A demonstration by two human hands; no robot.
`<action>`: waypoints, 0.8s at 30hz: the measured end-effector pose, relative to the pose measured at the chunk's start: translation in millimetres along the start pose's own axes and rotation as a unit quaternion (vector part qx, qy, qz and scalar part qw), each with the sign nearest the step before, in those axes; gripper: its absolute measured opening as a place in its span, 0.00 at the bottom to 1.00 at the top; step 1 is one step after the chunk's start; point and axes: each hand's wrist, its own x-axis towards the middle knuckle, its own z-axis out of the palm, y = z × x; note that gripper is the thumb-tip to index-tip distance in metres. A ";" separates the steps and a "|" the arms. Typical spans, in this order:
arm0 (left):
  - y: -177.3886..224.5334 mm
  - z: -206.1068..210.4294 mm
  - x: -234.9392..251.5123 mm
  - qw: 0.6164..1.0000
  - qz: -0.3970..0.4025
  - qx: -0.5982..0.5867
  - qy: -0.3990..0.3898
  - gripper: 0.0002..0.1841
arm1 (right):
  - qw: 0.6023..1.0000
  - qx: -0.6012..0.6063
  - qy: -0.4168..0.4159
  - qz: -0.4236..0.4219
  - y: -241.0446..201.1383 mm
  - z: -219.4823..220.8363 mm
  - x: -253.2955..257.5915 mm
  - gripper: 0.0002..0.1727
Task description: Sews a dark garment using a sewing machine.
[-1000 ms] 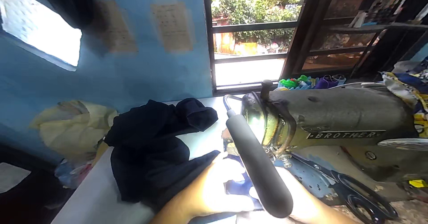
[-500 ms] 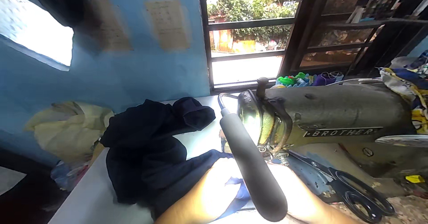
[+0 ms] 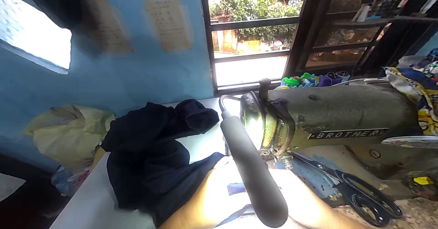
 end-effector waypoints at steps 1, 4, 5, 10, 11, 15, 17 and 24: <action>-0.3 0.3 -0.4 1.000 0.007 -0.006 0.005 0.19 | 1.000 0.005 -0.002 0.009 -0.3 -0.4 0.4 0.11; -2.7 3.0 0.0 0.997 0.063 0.037 0.029 0.13 | 0.999 0.023 -0.007 0.044 -2.6 -2.1 1.1 0.11; -3.9 3.1 0.6 0.994 0.088 0.054 0.031 0.12 | 0.998 0.031 -0.012 0.055 -3.6 -2.2 1.1 0.11; -12.3 3.4 0.3 0.979 0.168 0.109 0.039 0.08 | 0.998 0.044 -0.033 0.008 5.2 -1.9 0.5 0.10; -13.0 3.1 0.2 0.977 0.175 0.114 0.038 0.09 | 0.998 0.049 -0.034 0.000 7.2 -1.7 1.2 0.09; -16.1 2.3 -0.1 0.976 0.183 0.120 0.011 0.10 | 0.998 0.051 -0.040 0.002 7.3 -2.2 1.9 0.07; -16.6 1.6 -0.2 0.975 0.184 0.123 -0.002 0.11 | 0.998 0.043 -0.043 -0.006 7.4 -2.6 1.9 0.08; -16.4 -0.5 -0.6 0.974 0.175 0.146 -0.008 0.10 | 0.999 0.018 -0.005 -0.031 10.1 2.2 -0.6 0.11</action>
